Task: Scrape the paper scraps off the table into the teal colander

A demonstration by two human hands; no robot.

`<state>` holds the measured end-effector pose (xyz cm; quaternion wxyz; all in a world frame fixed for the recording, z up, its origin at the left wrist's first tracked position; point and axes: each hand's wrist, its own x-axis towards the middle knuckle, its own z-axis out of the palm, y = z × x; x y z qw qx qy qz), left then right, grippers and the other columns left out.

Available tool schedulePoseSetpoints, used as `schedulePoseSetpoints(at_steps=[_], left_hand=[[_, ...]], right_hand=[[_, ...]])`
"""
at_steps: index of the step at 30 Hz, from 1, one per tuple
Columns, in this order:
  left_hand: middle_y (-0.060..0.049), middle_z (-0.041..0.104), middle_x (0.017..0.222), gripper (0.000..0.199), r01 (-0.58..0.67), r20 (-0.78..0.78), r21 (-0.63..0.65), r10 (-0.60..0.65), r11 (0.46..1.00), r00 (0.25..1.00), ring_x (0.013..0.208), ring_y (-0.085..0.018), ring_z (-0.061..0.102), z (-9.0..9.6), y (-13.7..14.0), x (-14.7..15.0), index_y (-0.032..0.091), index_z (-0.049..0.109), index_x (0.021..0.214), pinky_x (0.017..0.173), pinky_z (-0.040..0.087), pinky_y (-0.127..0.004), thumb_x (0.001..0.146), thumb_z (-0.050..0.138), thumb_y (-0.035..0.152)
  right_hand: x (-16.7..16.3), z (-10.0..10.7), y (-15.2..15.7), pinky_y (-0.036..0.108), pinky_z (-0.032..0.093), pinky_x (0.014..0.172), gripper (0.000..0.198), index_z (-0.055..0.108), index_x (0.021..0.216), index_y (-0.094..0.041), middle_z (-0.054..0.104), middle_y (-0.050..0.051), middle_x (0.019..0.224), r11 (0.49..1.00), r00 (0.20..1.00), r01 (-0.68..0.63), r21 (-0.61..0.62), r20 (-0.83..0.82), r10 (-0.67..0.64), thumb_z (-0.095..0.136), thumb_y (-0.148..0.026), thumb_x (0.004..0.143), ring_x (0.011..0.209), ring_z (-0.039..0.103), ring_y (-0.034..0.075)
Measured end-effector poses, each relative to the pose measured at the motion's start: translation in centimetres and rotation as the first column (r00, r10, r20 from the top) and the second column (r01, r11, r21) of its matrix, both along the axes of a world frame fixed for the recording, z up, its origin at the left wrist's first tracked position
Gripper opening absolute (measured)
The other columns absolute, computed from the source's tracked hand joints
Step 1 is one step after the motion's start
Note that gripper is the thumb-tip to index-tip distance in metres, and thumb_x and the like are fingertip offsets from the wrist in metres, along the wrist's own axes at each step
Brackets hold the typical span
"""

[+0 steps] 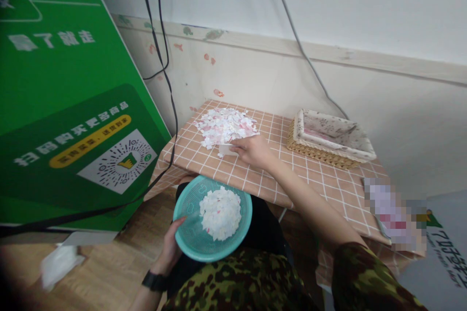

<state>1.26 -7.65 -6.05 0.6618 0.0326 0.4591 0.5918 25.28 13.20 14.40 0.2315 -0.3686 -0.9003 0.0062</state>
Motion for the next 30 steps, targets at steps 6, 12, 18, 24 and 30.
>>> schedulePoseSetpoints(at_steps=[6,12,18,24,30], left_hand=[[-0.009,0.076,0.088,0.032,-0.019,-0.029,-0.012,0.019,1.0,0.999,0.083,-0.028,0.069,-0.1,-0.1,0.0,0.01,0.072,0.091,0.087,0.05,-0.043,0.067,0.071,0.031],[-0.009,0.076,0.091,0.028,-0.006,0.02,0.016,0.005,1.0,1.0,0.081,-0.024,0.069,-0.2,-0.1,0.0,0.011,0.071,0.093,0.09,0.049,-0.041,0.072,0.068,0.029],[-0.008,0.076,0.089,0.027,-0.01,0.019,0.0,0.01,1.0,1.0,0.08,-0.025,0.07,0.3,-0.1,0.1,0.011,0.072,0.091,0.09,0.049,-0.042,0.071,0.069,0.029],[-0.009,0.075,0.096,0.032,-0.012,0.016,0.008,0.012,1.0,1.0,0.09,-0.028,0.069,0.5,-0.1,0.1,0.011,0.071,0.097,0.092,0.048,-0.044,0.072,0.068,0.03],[-0.009,0.076,0.091,0.032,-0.027,-0.03,0.004,0.027,1.0,0.999,0.089,-0.03,0.069,0.2,-0.1,0.1,0.01,0.072,0.092,0.091,0.049,-0.046,0.068,0.071,0.03]], right_hand=[[-0.7,0.5,1.2,0.027,0.032,0.055,0.022,0.073,0.087,-0.023,0.07,0.002,0.068,0.996,0.991,0.053,0.078,0.117,-0.062,0.053,-0.03,0.088,0.061,0.06,0.015],[-1.0,0.7,1.1,0.026,0.035,0.06,0.022,0.073,0.092,-0.023,0.071,0.002,0.074,0.999,0.997,-0.038,-0.017,0.062,0.039,0.053,-0.031,0.088,0.066,0.062,0.014],[-1.1,0.8,1.1,0.026,0.036,0.06,0.022,0.073,0.093,-0.023,0.071,0.002,0.074,0.999,0.999,-0.013,-0.031,0.041,0.014,0.053,-0.032,0.088,0.066,0.062,0.014],[-0.1,0.7,0.2,0.027,0.037,0.059,0.023,0.074,0.093,-0.024,0.071,0.002,0.071,1.0,0.999,0.022,0.007,0.048,-0.022,0.053,-0.032,0.088,0.064,0.062,0.016],[0.2,0.4,-0.3,0.027,0.038,0.06,0.024,0.073,0.096,-0.023,0.072,0.003,0.075,0.999,1.0,0.003,-0.034,0.016,-0.003,0.053,-0.033,0.087,0.065,0.063,0.016]])
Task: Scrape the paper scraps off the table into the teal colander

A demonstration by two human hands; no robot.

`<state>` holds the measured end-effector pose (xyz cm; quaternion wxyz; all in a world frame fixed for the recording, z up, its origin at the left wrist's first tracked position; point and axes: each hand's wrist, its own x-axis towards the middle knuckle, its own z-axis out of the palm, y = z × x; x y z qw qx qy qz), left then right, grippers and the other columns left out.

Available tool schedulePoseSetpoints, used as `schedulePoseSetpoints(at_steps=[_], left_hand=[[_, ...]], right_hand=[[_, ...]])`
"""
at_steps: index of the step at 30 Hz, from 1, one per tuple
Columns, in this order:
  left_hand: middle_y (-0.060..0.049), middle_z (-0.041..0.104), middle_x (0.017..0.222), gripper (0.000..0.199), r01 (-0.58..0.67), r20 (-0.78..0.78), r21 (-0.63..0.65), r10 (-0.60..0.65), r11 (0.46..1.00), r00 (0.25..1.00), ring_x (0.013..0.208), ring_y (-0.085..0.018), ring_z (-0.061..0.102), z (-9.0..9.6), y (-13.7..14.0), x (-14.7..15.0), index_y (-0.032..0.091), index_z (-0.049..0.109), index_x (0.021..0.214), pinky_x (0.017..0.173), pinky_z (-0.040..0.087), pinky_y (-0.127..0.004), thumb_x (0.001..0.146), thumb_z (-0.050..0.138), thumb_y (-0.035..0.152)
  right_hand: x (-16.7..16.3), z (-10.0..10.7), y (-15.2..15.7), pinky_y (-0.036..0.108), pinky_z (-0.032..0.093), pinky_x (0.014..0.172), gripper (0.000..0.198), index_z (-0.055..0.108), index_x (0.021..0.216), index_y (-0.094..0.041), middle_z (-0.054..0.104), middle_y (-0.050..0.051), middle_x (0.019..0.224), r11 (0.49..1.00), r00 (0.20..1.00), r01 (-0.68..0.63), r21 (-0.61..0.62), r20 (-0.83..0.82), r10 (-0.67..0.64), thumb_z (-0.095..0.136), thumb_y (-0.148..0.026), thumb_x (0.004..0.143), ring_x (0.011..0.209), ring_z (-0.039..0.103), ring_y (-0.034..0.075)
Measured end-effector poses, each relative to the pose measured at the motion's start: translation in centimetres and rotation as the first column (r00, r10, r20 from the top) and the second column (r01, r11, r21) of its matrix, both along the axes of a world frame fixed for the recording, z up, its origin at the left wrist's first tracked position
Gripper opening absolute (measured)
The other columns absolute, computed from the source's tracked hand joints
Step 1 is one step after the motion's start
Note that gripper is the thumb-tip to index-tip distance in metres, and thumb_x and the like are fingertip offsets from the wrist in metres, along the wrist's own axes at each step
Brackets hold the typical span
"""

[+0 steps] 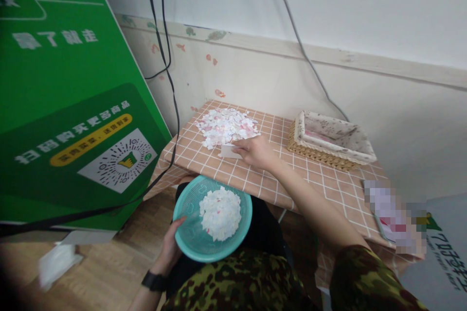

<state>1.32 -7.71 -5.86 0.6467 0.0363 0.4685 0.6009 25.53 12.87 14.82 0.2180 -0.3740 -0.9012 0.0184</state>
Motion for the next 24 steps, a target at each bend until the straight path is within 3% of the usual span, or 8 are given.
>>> schedulePoseSetpoints(at_steps=[15,20,24], left_hand=[[-0.009,0.076,0.09,0.03,0.004,0.028,-0.013,-0.004,1.0,1.0,0.085,-0.027,0.069,0.19,0.01,0.05,0.01,0.071,0.093,0.091,0.049,-0.043,0.07,0.07,0.029],[-0.009,0.076,0.089,0.031,0.013,0.025,-0.02,-0.013,1.0,1.0,0.081,-0.027,0.07,0.12,0.03,0.0,0.01,0.071,0.092,0.088,0.05,-0.043,0.068,0.07,0.03],[-0.01,0.076,0.089,0.031,0.013,0.01,-0.028,-0.013,1.0,1.0,0.081,-0.028,0.07,0.19,0.0,-0.01,0.01,0.072,0.091,0.087,0.051,-0.044,0.067,0.071,0.03]], right_hand=[[-0.25,-0.13,0.05,0.026,0.038,0.058,0.023,0.073,0.097,-0.023,0.071,0.002,0.071,1.0,1.0,-0.016,0.017,0.002,0.016,0.053,-0.031,0.088,0.062,0.062,0.015],[-0.21,-0.32,0.43,0.027,0.043,0.063,0.024,0.073,0.098,-0.023,0.074,0.003,0.082,1.0,0.999,0.009,0.013,-0.043,-0.009,0.055,-0.033,0.088,0.07,0.066,0.017],[-0.24,-0.24,0.21,0.026,0.041,0.058,0.023,0.074,0.096,-0.024,0.073,0.002,0.074,1.0,1.0,-0.003,-0.001,-0.023,0.003,0.055,-0.033,0.087,0.062,0.064,0.015]])
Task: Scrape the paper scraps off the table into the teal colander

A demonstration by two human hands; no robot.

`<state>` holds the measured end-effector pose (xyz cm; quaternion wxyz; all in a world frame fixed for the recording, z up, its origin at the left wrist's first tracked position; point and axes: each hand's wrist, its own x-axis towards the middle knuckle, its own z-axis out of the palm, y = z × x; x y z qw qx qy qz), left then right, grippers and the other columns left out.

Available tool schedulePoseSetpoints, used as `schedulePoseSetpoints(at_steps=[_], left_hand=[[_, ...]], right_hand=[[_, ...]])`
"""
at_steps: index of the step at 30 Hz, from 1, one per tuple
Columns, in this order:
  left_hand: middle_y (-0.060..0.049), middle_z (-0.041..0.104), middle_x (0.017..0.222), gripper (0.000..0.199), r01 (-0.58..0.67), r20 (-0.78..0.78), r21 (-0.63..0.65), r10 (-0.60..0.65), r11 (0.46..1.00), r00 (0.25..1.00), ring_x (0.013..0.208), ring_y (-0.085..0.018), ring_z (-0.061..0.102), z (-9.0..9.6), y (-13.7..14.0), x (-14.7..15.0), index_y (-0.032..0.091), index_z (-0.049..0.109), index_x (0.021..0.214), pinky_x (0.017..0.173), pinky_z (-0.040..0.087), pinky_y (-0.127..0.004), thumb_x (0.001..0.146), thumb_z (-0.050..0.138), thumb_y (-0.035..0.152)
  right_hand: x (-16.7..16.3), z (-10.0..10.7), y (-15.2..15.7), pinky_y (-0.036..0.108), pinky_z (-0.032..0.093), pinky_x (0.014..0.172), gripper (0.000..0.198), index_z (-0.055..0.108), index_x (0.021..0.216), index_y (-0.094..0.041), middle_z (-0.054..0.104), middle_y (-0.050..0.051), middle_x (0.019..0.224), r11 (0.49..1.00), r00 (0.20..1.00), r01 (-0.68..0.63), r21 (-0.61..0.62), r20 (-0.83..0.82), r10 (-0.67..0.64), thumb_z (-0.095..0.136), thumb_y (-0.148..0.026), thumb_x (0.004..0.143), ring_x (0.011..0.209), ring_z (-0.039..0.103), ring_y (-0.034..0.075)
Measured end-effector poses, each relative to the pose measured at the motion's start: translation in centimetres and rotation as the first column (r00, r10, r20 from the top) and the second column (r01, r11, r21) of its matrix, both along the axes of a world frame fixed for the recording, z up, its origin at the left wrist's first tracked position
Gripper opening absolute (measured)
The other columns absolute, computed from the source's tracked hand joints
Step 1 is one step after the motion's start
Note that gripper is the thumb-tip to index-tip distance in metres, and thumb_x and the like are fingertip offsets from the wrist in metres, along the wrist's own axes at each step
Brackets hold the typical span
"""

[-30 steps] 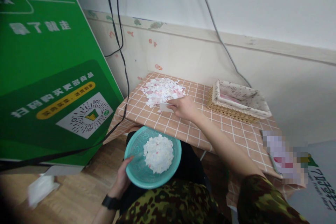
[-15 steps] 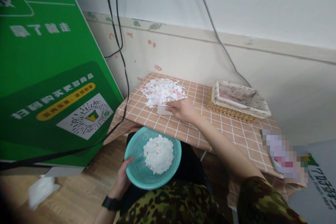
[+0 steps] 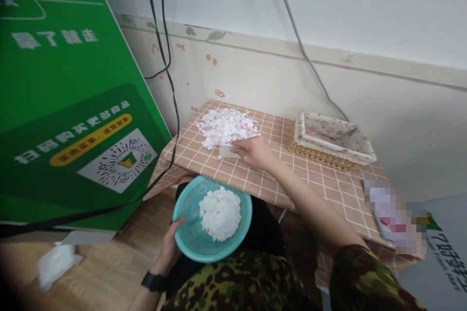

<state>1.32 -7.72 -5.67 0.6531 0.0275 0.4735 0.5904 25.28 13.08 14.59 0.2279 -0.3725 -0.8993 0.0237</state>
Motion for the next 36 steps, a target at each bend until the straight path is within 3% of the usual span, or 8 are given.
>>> schedulePoseSetpoints(at_steps=[7,12,20,25,32,36], left_hand=[[-0.009,0.075,0.092,0.031,-0.002,0.009,0.021,0.001,1.0,1.0,0.087,-0.028,0.069,-0.1,0.0,0.0,0.011,0.072,0.093,0.09,0.049,-0.044,0.069,0.07,0.03],[-0.009,0.076,0.09,0.03,0.007,0.013,0.019,-0.007,1.0,1.0,0.081,-0.027,0.07,-0.1,0.0,0.0,0.011,0.072,0.092,0.088,0.05,-0.044,0.069,0.07,0.03],[-0.009,0.076,0.088,0.028,-0.011,0.02,0.004,0.011,1.0,1.0,0.085,-0.028,0.07,-0.1,0.0,0.0,0.011,0.073,0.09,0.089,0.051,-0.044,0.068,0.071,0.029],[-0.008,0.076,0.087,0.026,0.0,0.031,0.009,0.0,1.0,1.0,0.086,-0.027,0.069,-0.2,0.1,-0.1,0.011,0.073,0.089,0.09,0.05,-0.043,0.07,0.07,0.029],[-0.01,0.075,0.094,0.03,0.005,0.038,0.014,-0.005,1.0,0.999,0.092,-0.03,0.068,-0.8,0.0,-0.2,0.011,0.072,0.093,0.092,0.048,-0.046,0.07,0.07,0.03],[-0.01,0.075,0.094,0.031,0.01,0.053,0.0,-0.01,1.0,0.999,0.092,-0.03,0.068,-0.9,0.0,-0.2,0.011,0.072,0.093,0.093,0.048,-0.046,0.07,0.07,0.031]], right_hand=[[-0.4,0.1,-0.1,0.026,0.041,0.061,0.023,0.073,0.099,-0.023,0.074,0.003,0.08,1.0,0.999,-0.025,-0.017,-0.048,0.024,0.056,-0.032,0.087,0.066,0.064,0.015],[-0.9,0.0,0.1,0.026,0.04,0.061,0.021,0.074,0.095,-0.025,0.073,0.002,0.078,0.998,0.998,-0.051,0.021,0.03,0.051,0.055,-0.031,0.088,0.068,0.064,0.015],[1.8,0.5,0.2,0.03,0.046,0.065,0.023,0.074,0.098,-0.027,0.074,0.003,0.082,0.992,0.993,0.117,0.037,0.004,-0.117,0.055,-0.035,0.087,0.076,0.068,0.021],[1.4,0.3,1.2,0.033,0.049,0.07,0.025,0.073,0.103,-0.026,0.074,0.005,0.087,0.986,0.987,0.161,0.051,-0.036,-0.159,0.055,-0.034,0.086,0.079,0.068,0.023],[-0.9,0.0,2.5,0.03,0.04,0.062,0.022,0.073,0.096,-0.026,0.072,0.004,0.075,0.979,0.981,0.162,0.123,0.089,-0.173,0.055,-0.034,0.087,0.071,0.064,0.02],[-0.9,0.4,3.2,0.028,0.037,0.061,0.02,0.073,0.092,-0.025,0.071,0.002,0.074,0.994,0.986,0.079,0.077,0.141,-0.09,0.055,-0.032,0.087,0.068,0.062,0.017]])
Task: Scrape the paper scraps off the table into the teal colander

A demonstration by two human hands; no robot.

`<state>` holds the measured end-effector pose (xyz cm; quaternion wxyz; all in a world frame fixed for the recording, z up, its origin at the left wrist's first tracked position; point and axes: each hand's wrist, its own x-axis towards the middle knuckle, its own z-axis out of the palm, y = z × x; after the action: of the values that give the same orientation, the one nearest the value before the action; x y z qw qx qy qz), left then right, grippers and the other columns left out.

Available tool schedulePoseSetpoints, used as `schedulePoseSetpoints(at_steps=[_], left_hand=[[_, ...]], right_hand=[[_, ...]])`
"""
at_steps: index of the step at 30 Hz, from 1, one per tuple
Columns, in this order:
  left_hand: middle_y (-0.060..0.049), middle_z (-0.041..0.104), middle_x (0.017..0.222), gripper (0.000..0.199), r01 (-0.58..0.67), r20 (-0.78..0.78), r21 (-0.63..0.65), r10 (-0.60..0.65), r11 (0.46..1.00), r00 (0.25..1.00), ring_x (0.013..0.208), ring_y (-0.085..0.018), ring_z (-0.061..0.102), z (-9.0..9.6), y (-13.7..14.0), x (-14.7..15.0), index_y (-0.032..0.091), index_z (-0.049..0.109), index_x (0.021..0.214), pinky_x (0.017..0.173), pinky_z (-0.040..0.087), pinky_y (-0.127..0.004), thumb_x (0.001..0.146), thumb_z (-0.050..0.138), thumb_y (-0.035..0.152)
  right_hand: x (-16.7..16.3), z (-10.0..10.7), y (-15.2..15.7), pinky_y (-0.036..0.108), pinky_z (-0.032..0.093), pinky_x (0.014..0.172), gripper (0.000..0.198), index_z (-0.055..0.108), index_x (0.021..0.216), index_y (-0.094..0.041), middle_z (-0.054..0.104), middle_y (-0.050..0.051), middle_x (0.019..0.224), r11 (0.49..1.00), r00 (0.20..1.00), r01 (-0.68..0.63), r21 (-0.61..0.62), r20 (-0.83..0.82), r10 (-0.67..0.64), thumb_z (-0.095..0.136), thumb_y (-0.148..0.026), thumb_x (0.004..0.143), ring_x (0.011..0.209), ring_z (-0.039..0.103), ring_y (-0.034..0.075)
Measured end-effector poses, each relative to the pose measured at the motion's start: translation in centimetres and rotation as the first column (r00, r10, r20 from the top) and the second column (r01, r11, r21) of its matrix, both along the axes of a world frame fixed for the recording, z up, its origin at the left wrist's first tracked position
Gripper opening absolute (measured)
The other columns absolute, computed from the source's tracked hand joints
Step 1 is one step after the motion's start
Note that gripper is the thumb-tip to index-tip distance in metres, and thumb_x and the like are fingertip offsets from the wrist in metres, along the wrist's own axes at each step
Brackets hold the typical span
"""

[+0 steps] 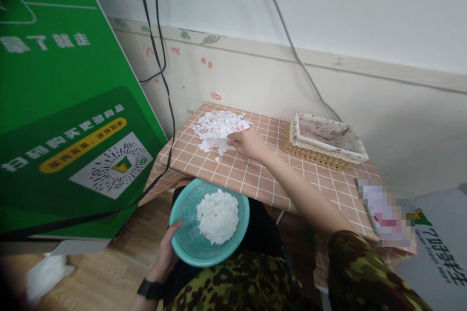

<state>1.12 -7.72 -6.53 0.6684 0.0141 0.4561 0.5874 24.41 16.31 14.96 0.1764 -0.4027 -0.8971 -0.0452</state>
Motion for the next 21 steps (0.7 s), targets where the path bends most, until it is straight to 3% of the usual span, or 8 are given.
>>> schedulePoseSetpoints(at_steps=[7,16,21], left_hand=[[-0.01,0.075,0.094,0.033,-0.016,-0.011,-0.003,0.016,1.0,1.0,0.086,-0.029,0.069,0.5,0.1,0.2,0.011,0.072,0.094,0.089,0.05,-0.047,0.067,0.072,0.03],[-0.008,0.076,0.082,0.025,-0.021,-0.015,0.001,0.021,1.0,1.0,0.08,-0.027,0.07,1.3,0.1,0.2,0.011,0.074,0.084,0.084,0.053,-0.042,0.067,0.073,0.028],[-0.01,0.076,0.088,0.028,-0.01,-0.011,0.01,0.01,1.0,1.0,0.083,-0.027,0.07,1.5,0.1,0.3,0.01,0.073,0.089,0.086,0.052,-0.042,0.068,0.071,0.028]], right_hand=[[-0.1,0.6,0.3,0.029,0.038,0.067,0.021,0.073,0.094,-0.024,0.072,0.004,0.078,0.996,0.999,-0.029,-0.086,-0.046,0.025,0.055,-0.032,0.087,0.074,0.063,0.017],[1.1,2.3,-1.0,0.026,0.04,0.065,0.02,0.074,0.097,-0.026,0.073,0.001,0.083,0.966,0.985,-0.17,-0.195,-0.029,0.167,0.059,-0.029,0.084,0.077,0.065,0.016],[1.7,2.3,-1.2,0.026,0.042,0.067,0.021,0.074,0.097,-0.025,0.074,0.002,0.085,0.97,0.988,-0.151,-0.191,-0.069,0.14,0.059,-0.03,0.084,0.078,0.066,0.017]])
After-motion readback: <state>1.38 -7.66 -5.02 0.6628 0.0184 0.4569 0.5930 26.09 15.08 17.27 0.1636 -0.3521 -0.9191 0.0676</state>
